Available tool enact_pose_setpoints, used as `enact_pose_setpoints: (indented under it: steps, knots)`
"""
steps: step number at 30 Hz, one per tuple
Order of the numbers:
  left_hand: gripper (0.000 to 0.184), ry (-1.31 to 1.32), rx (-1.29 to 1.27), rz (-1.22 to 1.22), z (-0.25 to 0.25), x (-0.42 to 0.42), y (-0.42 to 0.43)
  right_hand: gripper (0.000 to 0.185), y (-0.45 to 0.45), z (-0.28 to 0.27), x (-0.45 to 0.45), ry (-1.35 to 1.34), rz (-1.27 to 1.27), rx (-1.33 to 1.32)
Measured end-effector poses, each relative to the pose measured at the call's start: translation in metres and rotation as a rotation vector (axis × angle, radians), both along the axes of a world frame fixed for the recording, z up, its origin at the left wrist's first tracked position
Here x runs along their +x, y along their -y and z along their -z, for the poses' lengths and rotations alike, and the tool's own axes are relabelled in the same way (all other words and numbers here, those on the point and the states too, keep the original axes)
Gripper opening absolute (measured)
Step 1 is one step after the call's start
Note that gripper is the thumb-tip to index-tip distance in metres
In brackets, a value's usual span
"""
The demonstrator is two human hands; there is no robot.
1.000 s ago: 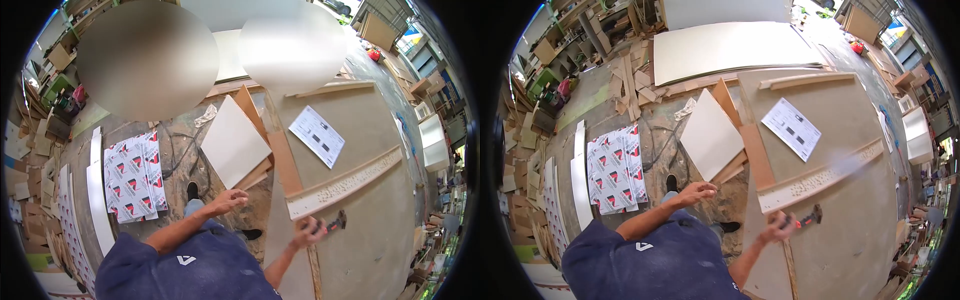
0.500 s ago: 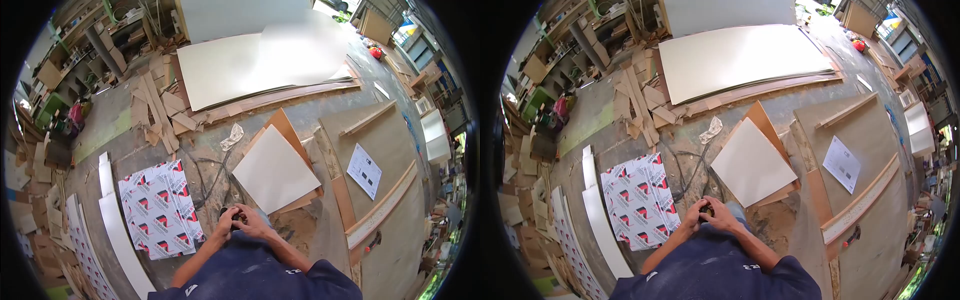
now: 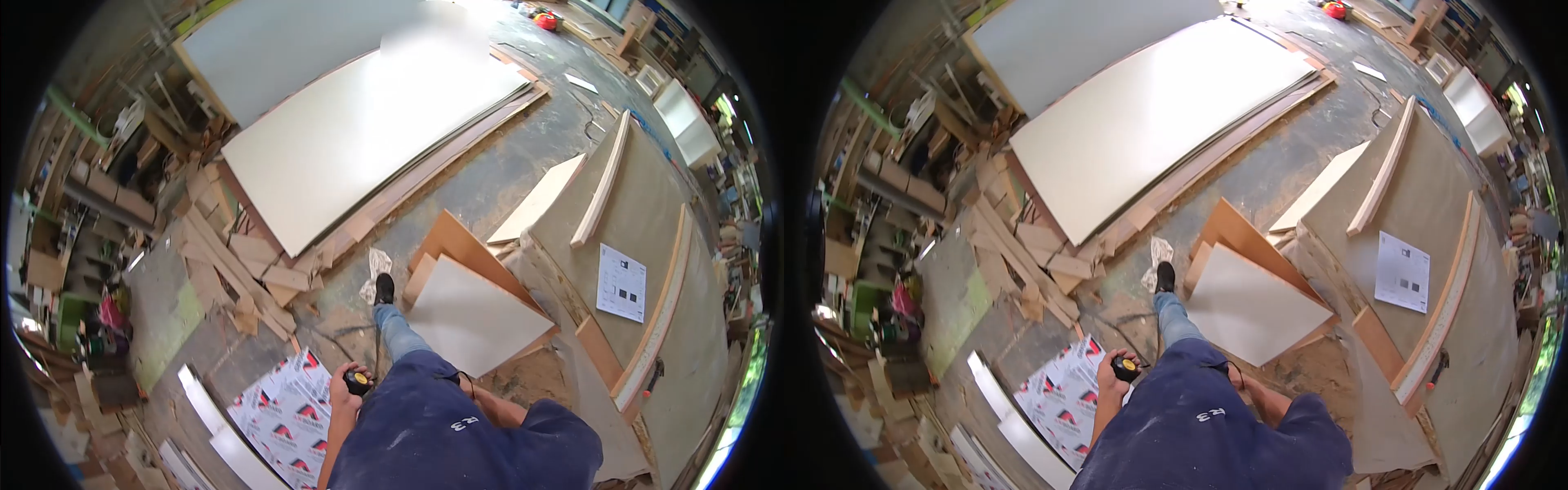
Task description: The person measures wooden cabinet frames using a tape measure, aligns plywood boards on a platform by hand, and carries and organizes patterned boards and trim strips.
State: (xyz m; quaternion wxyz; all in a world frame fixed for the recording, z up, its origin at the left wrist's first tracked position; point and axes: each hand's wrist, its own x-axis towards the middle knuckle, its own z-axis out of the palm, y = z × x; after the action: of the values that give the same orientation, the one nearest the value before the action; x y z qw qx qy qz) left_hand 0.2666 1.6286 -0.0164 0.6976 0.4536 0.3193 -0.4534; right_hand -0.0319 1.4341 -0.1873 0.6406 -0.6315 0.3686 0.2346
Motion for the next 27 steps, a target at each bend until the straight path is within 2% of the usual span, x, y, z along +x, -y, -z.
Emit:
enact_pose_setpoints:
  steps: [4, 6, 9, 12, 18, 21, 24, 27]
  knots:
    - [0.026, -0.046, -0.111, -0.063, 0.000, 0.130, 0.082, 0.022, 0.058, -0.044, 0.111, 0.008, 0.218, -0.516]
    - [0.028, 0.124, -0.024, -0.004, -0.020, 0.185, 0.143, 0.022, 0.081, -0.070, 0.143, -0.039, 0.382, -0.628]
    - [0.028, 0.154, -0.145, 0.093, -0.051, 0.265, 0.217, 0.025, 0.103, -0.119, 0.193, -0.184, 0.603, -0.729]
    - [0.028, 0.212, -0.180, 0.174, -0.062, 0.316, 0.297, 0.026, 0.106, -0.120, 0.176, -0.338, 0.768, -0.613]
    - [0.028, 0.116, -0.137, 0.432, -0.065, 0.359, 0.466, 0.026, 0.157, -0.087, 0.192, -0.502, 0.943, -0.353]
    - [0.031, 0.104, -0.088, 0.685, -0.047, 0.364, 0.544, 0.026, 0.203, -0.068, 0.215, -0.536, 0.999, -0.281]
    - [0.030, -0.027, -0.031, 0.795, -0.020, 0.376, 0.634, 0.026, 0.270, -0.049, 0.242, -0.571, 1.060, -0.226]
    - [0.030, 0.054, 0.031, 0.926, -0.019, 0.386, 0.739, 0.027, 0.356, -0.035, 0.263, -0.590, 1.114, -0.198]
